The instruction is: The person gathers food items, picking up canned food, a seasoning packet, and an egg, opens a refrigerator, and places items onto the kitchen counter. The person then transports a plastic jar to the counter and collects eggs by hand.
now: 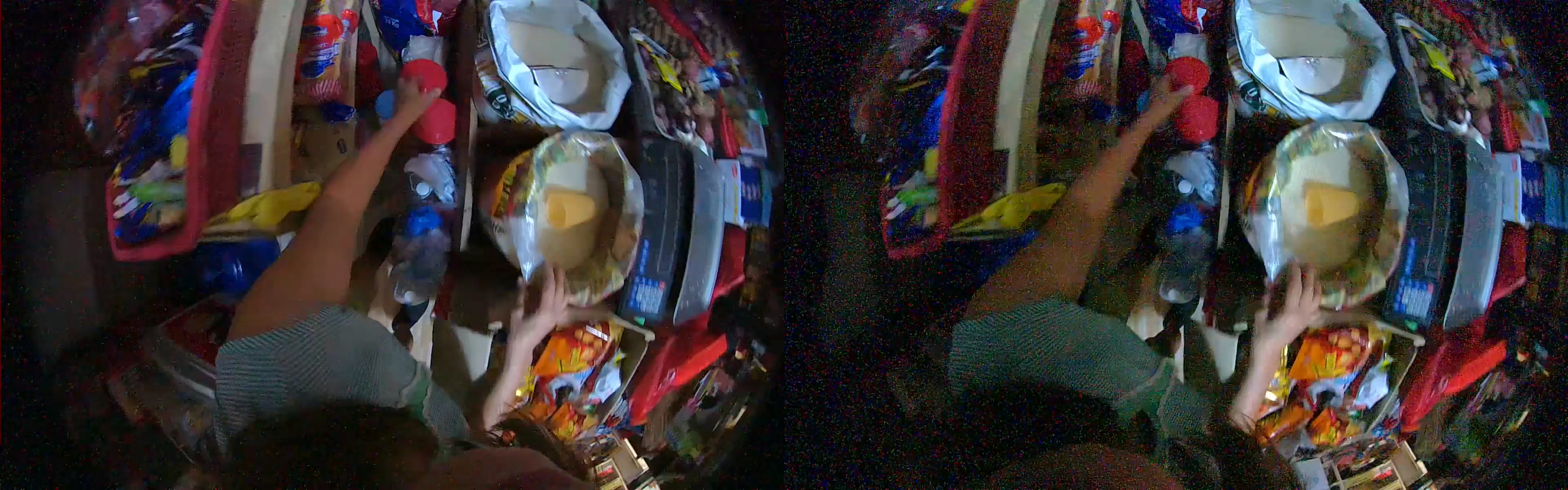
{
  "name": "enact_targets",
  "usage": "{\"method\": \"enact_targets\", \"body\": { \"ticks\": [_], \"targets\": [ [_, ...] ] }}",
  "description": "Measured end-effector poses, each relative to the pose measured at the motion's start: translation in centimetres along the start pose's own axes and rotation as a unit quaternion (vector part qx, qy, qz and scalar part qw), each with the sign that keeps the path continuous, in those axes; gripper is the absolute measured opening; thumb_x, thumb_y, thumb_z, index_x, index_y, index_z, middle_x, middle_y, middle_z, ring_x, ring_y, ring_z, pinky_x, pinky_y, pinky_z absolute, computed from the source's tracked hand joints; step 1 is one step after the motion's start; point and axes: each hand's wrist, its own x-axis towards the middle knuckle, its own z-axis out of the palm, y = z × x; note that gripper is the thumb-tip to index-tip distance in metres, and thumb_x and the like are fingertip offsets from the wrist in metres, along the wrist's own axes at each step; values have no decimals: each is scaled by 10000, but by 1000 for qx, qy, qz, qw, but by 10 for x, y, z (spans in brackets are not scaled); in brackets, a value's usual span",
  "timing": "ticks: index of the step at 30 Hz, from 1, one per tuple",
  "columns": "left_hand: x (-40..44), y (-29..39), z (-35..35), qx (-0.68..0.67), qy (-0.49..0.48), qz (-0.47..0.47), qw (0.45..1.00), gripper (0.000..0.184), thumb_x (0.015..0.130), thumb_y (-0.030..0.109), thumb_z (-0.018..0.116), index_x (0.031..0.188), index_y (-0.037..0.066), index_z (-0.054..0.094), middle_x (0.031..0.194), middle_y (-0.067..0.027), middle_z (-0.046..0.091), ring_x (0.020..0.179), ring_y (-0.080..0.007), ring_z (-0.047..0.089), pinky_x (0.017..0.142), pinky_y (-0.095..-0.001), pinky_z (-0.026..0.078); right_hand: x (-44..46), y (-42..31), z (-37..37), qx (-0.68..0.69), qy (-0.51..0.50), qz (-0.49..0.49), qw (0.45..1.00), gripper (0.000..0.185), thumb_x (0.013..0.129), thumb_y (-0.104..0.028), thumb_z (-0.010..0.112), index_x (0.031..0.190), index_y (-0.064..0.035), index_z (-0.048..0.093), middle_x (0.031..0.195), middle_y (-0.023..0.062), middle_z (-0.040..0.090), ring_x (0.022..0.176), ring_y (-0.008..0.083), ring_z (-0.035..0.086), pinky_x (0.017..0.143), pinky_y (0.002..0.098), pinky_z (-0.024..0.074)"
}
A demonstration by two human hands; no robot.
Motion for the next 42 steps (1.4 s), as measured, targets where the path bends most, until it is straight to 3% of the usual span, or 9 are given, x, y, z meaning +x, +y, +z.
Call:
{"method": "enact_targets", "body": {
  "ticks": [3,5,8,11,16,28,42],
  "targets": [
    [48,-31,-2,187,39,-27,981,748,694,537,672,1217,21,529,1263,-300,446,1160,-438,440,989,-495,361,4,-7,0,-35,-6,-13,999,468,784,-216,670,1217,-86,550,1277,161,519,1138,400,454,976,502,326],
    [76,-51,-8,212,2,-33,977,755,699,538,664,1216,5,524,1282,-301,426,1168,-436,435,1006,-490,345,6,-2,-2,-48,-15,-45,998,474,763,-244,688,1175,-45,562,1227,202,543,1076,401,513,931,486,375],
    [120,-118,-4,317,-81,-40,944,742,708,529,656,1210,-1,529,1295,-301,409,1176,-438,427,1006,-504,340,-10,85,11,-112,-110,-135,978,512,718,-231,708,1177,-63,551,1191,203,569,1057,354,549,865,477,430],
    [157,-179,-5,398,-159,-45,903,734,713,510,658,1228,8,512,1298,-292,402,1179,-440,425,986,-520,356,24,62,26,-108,-84,-112,984,507,718,-233,705,1172,-65,554,1189,202,570,1053,355,549,863,477,430],
    [180,-234,-7,476,-200,-66,854,734,715,503,658,1237,11,500,1294,-287,408,1180,-438,424,980,-523,361,62,54,57,-119,-100,-97,983,499,716,-238,700,1165,-69,559,1187,199,571,1047,357,550,859,476,429],
    [180,-298,19,519,-192,-65,830,737,721,485,660,1261,20,471,1283,-276,422,1184,-433,423,965,-531,372,83,56,79,-146,-132,-85,977,481,713,-248,688,1146,-76,572,1181,193,574,1033,360,551,850,474,429],
    [189,-290,25,548,-176,-22,818,744,727,463,662,1288,30,437,1270,-262,439,1188,-427,421,948,-540,385,89,50,83,-147,-131,-73,978,460,709,-259,675,1125,-85,586,1175,186,577,1016,364,552,839,472,429]
  ]
}}
